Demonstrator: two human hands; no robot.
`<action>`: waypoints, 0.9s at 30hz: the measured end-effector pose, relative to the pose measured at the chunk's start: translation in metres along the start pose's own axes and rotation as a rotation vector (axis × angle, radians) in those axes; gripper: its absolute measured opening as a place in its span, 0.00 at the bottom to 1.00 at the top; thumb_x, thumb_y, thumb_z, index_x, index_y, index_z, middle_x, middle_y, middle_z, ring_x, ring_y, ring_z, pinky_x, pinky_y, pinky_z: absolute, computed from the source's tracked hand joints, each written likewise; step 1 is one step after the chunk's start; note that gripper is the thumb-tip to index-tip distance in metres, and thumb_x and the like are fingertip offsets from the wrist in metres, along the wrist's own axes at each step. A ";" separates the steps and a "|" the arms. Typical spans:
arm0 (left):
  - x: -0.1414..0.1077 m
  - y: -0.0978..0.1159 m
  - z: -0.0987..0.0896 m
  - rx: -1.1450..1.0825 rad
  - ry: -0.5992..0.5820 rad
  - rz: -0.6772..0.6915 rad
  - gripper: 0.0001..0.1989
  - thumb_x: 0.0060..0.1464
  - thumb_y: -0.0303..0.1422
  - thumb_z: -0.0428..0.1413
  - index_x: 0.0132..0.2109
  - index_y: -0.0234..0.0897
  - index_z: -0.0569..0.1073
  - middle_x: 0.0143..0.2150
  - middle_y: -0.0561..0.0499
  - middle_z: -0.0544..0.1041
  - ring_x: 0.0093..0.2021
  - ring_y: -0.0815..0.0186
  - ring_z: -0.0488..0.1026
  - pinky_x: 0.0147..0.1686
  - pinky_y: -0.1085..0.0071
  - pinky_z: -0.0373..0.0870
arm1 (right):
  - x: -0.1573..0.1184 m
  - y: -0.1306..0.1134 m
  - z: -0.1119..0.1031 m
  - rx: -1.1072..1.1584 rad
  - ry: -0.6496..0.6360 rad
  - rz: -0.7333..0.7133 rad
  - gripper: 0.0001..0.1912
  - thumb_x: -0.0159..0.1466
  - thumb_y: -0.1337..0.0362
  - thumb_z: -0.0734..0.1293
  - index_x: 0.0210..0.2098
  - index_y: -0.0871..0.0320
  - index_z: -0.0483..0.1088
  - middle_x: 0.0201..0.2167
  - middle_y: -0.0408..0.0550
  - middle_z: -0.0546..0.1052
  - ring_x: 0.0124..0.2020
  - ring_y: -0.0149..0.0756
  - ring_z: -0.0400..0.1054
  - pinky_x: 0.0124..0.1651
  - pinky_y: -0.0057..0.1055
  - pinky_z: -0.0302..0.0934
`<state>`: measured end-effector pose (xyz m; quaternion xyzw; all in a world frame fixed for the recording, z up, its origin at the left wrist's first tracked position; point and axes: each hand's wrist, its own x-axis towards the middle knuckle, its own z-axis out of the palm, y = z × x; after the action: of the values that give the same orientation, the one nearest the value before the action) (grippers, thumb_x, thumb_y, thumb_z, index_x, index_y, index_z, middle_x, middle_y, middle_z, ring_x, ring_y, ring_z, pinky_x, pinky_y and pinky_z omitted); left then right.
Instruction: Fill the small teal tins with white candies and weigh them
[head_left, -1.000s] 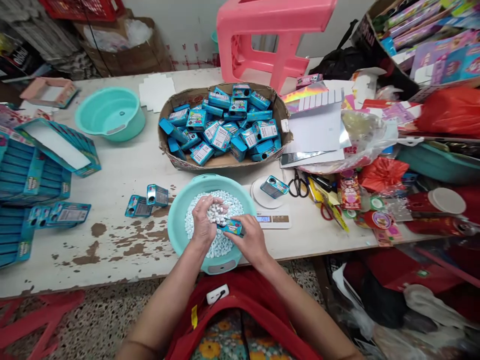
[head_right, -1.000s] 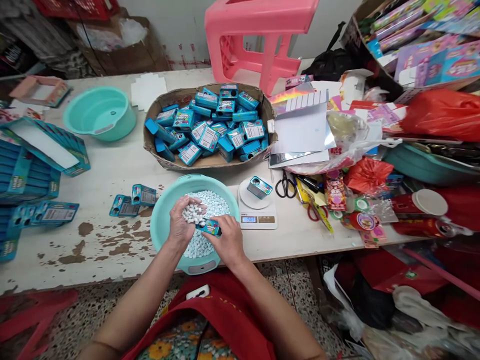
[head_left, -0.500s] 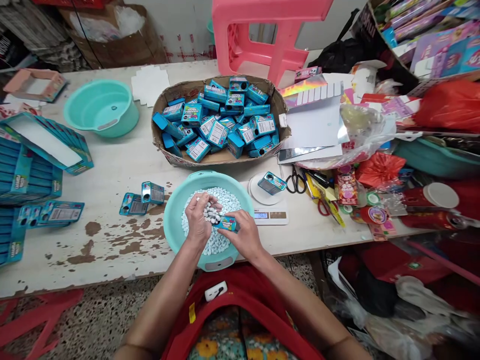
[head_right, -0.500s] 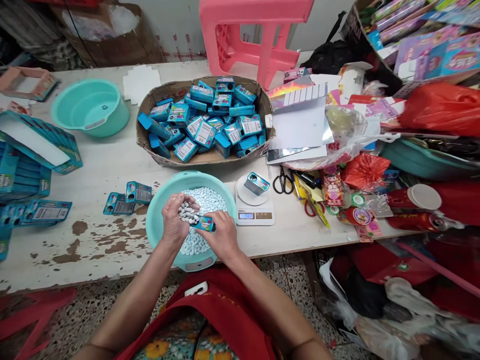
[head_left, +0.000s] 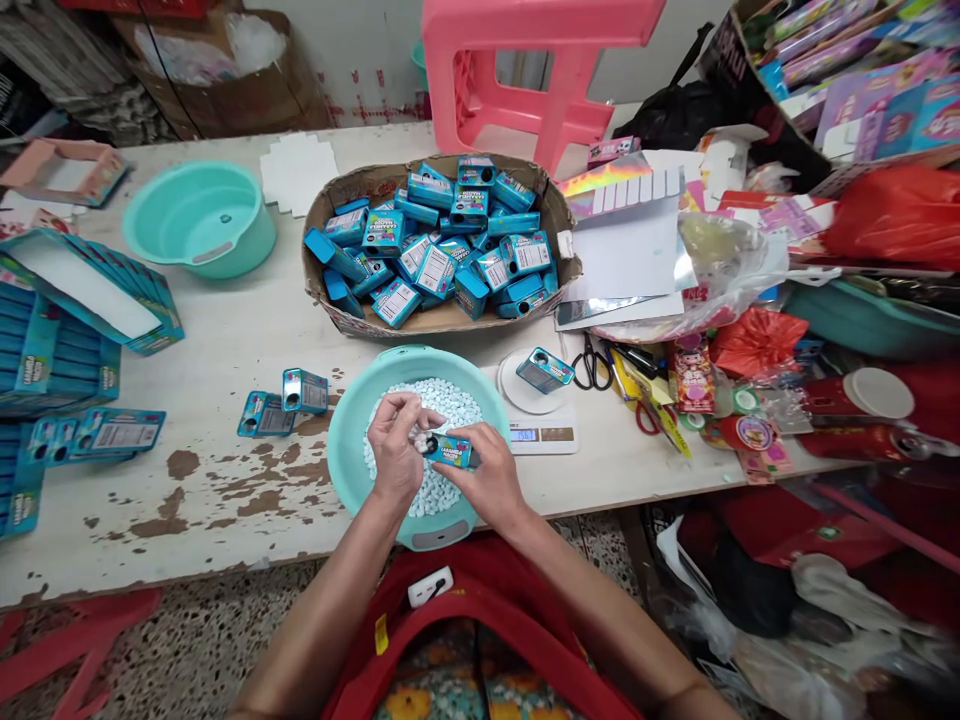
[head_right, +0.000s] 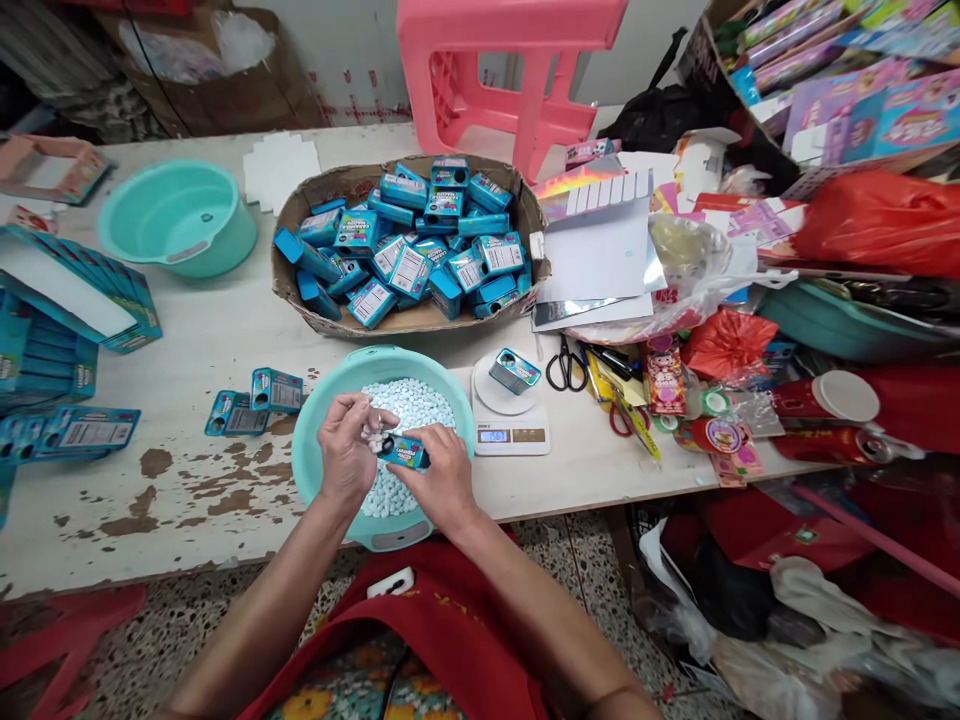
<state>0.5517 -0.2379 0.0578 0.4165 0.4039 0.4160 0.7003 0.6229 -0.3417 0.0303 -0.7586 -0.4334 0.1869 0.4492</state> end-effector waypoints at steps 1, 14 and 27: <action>0.000 -0.001 -0.001 0.001 -0.009 0.001 0.06 0.51 0.34 0.56 0.32 0.36 0.68 0.20 0.59 0.63 0.26 0.68 0.74 0.36 0.70 0.68 | 0.001 0.000 0.001 0.002 -0.001 0.001 0.17 0.53 0.60 0.74 0.41 0.53 0.71 0.37 0.46 0.75 0.41 0.41 0.68 0.44 0.36 0.62; 0.014 0.006 -0.024 0.050 -0.043 0.076 0.07 0.56 0.38 0.51 0.37 0.40 0.69 0.21 0.58 0.65 0.23 0.68 0.70 0.34 0.66 0.70 | 0.000 -0.008 -0.019 0.172 0.074 -0.016 0.19 0.53 0.59 0.74 0.43 0.53 0.71 0.39 0.47 0.74 0.42 0.40 0.69 0.46 0.38 0.65; -0.025 -0.079 -0.073 1.693 -1.042 0.298 0.20 0.57 0.47 0.46 0.49 0.42 0.71 0.49 0.43 0.70 0.49 0.52 0.63 0.47 0.52 0.59 | 0.005 0.061 0.024 0.093 0.365 -0.010 0.17 0.57 0.59 0.71 0.45 0.56 0.68 0.40 0.49 0.71 0.44 0.39 0.67 0.49 0.39 0.64</action>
<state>0.4965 -0.2666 -0.0332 0.9538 0.1538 -0.1586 0.2038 0.6388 -0.3386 -0.0330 -0.7562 -0.3391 0.0639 0.5560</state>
